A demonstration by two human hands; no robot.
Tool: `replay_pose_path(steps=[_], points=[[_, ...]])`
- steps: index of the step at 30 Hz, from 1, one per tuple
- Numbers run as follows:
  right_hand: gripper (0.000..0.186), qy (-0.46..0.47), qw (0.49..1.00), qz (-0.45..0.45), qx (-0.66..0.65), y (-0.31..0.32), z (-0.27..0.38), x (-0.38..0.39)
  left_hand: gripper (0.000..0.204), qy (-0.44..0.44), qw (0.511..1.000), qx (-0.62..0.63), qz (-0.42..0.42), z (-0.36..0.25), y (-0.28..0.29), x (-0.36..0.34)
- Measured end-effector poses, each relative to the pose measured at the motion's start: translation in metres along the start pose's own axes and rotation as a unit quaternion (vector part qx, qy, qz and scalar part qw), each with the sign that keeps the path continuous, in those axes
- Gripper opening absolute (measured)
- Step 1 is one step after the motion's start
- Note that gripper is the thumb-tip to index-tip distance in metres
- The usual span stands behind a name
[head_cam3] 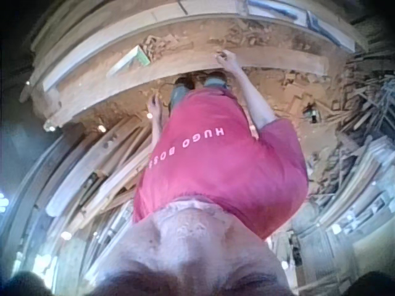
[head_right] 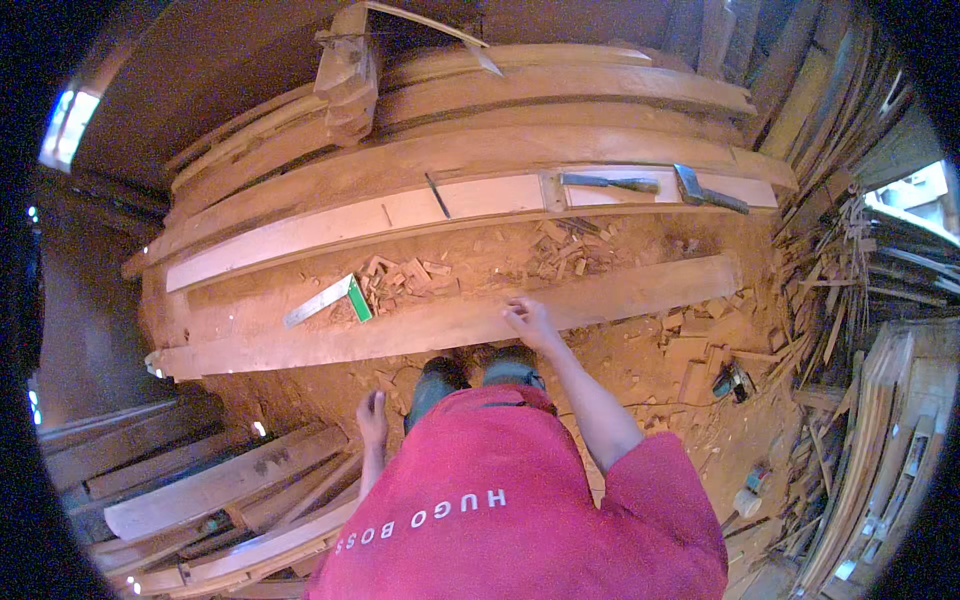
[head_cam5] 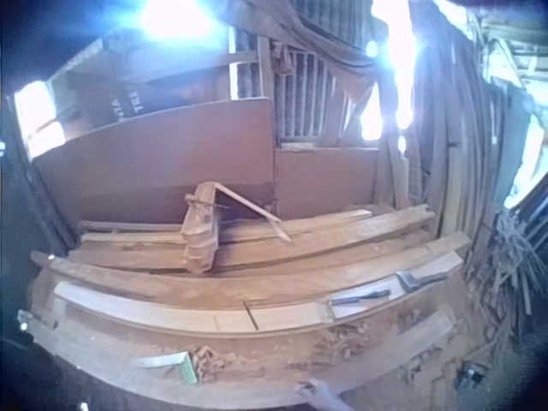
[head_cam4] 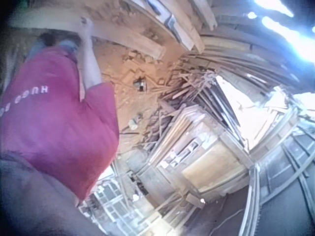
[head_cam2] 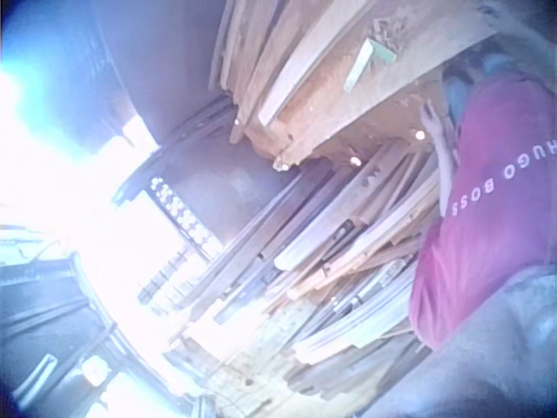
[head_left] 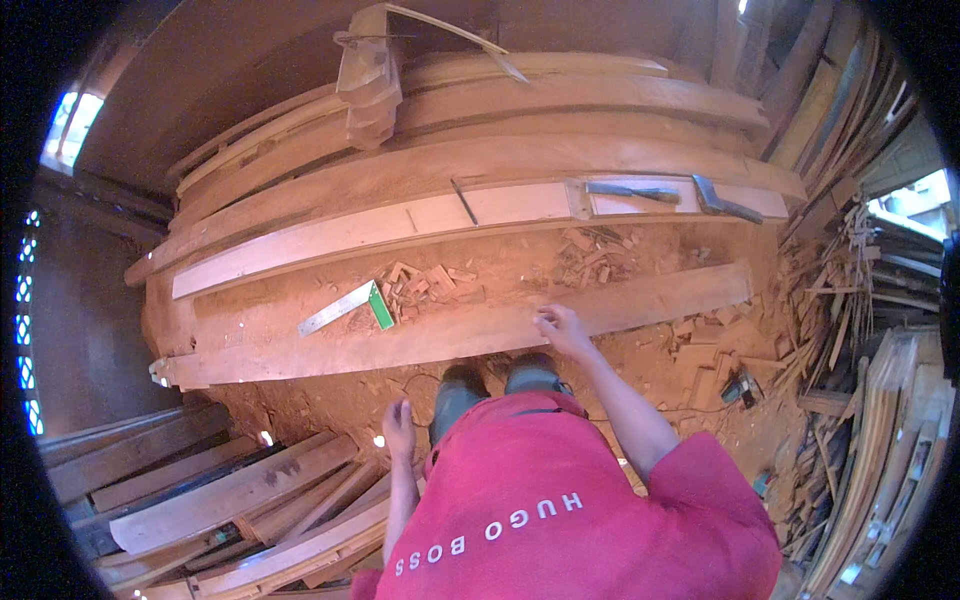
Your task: The person uses a chisel and mallet to carve a rectangular notch into a wooden plank. They measure and mark the plank with a square and pencil, then repeatedly strike the chisel to remove wood. The person adjusts the plank and continues carving along the marked line.
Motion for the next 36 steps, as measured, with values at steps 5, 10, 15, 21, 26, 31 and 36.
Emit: replay_pose_path(steps=[5, 10, 15, 21, 26, 31, 36], points=[[0.036, -0.047, 0.990, -0.133, -0.027, 0.030, -0.011, 0.031, 0.028, -0.121, 0.990, -0.029, 0.067, -0.085, -0.033, -0.131], [0.037, -0.074, 0.968, -0.229, -0.075, 0.041, -0.039, 0.050, 0.031, -0.161, 0.967, -0.132, 0.145, -0.185, -0.098, -0.225], [0.034, -0.031, 0.965, -0.260, 0.009, 0.067, -0.002, 0.030, 0.050, -0.264, 0.929, -0.229, 0.121, -0.240, -0.165, -0.294], [0.034, 0.056, 0.938, -0.294, 0.176, 0.156, 0.045, -0.065, 0.068, -0.225, 0.911, -0.325, 0.120, -0.273, -0.222, -0.318], [0.037, 0.085, 0.864, -0.312, 0.386, 0.221, 0.044, -0.164, 0.060, -0.162, 0.914, -0.356, 0.109, -0.261, -0.233, -0.338], [0.031, 0.094, 0.767, -0.163, 0.613, 0.276, 0.017, -0.221, 0.053, -0.161, 0.920, -0.343, 0.099, -0.264, -0.223, -0.379], [0.024, 0.093, 0.825, -0.110, 0.546, 0.283, 0.034, -0.252, 0.038, -0.219, 0.923, -0.316, 0.026, -0.254, -0.210, -0.451]])
Point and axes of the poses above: each hand's wrist, its own x-axis away from the middle knuckle, its own y-axis out of the back of the hand, z = x × y, the point moved 1 cm from there along -x, towards the middle knuckle
